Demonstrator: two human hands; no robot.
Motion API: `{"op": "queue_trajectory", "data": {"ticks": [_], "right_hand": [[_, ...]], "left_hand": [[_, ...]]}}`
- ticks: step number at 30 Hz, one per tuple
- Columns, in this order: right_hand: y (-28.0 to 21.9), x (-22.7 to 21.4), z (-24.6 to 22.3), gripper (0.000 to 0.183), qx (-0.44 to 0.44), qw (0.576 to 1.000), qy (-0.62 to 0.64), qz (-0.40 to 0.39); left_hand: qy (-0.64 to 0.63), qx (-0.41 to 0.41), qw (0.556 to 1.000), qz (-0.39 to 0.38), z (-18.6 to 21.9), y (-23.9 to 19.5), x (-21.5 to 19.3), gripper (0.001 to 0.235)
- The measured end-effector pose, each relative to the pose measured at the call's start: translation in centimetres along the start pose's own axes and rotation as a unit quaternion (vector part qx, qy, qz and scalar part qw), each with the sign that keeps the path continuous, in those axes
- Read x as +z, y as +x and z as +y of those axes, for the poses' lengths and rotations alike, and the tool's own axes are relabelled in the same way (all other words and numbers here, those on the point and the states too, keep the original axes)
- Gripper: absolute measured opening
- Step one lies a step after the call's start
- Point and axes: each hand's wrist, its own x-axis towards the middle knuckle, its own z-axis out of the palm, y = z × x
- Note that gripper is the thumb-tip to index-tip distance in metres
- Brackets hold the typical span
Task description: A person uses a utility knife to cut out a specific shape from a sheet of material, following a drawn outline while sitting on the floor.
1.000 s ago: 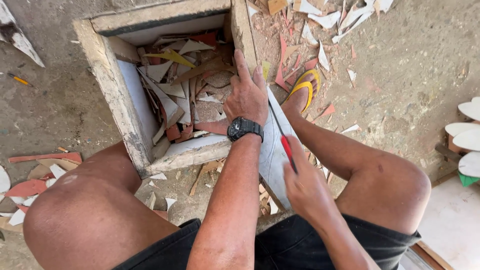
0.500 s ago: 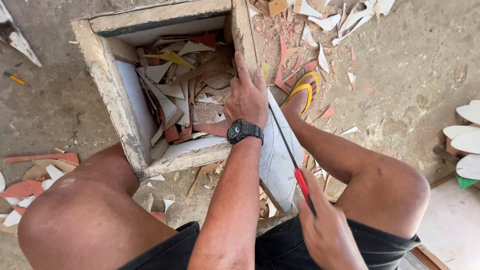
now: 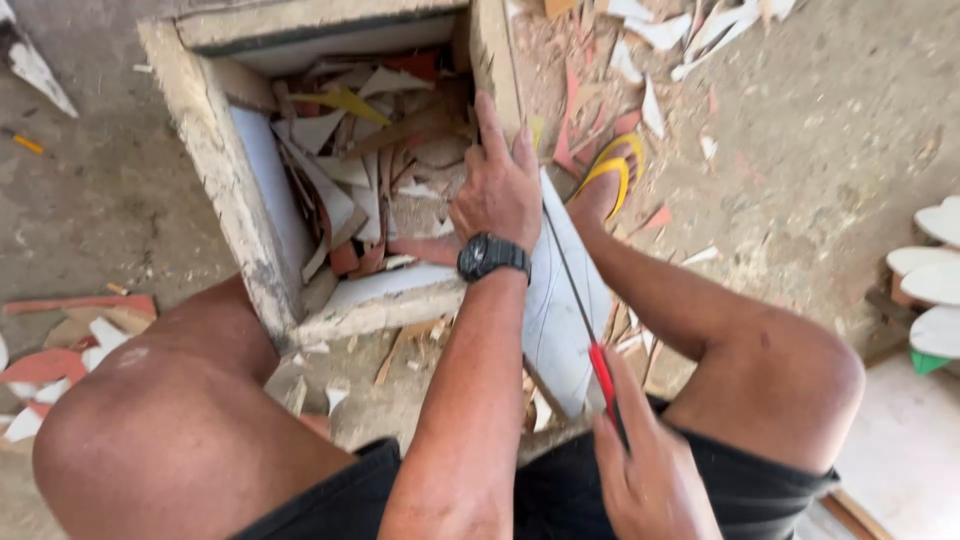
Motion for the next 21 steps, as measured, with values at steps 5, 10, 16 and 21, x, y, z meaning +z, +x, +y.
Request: {"op": "queue_trajectory", "data": {"ticks": [5,10,16,21], "right_hand": [[3.6,0.9,0.3,0.064,0.066,0.997,0.002,-0.028],[11.6,1.9,-3.2,0.067,0.091,0.992,-0.036,-0.075],[6.5,0.8,-3.2,0.063,0.039,0.998,-0.014,-0.044],[-1.7,0.1,2.1,0.066,0.176,0.984,-0.011,-0.007]], "left_hand": [[0.006,0.011,1.0,-0.007,0.0,-1.0,0.8,0.062],[-0.019,0.027,0.998,0.044,-0.6,-0.6,1.1,0.061],[0.038,0.025,0.998,0.042,-0.7,-0.1,1.3,0.063],[0.022,0.031,0.999,0.022,-0.7,-0.1,1.3,0.061]]}}
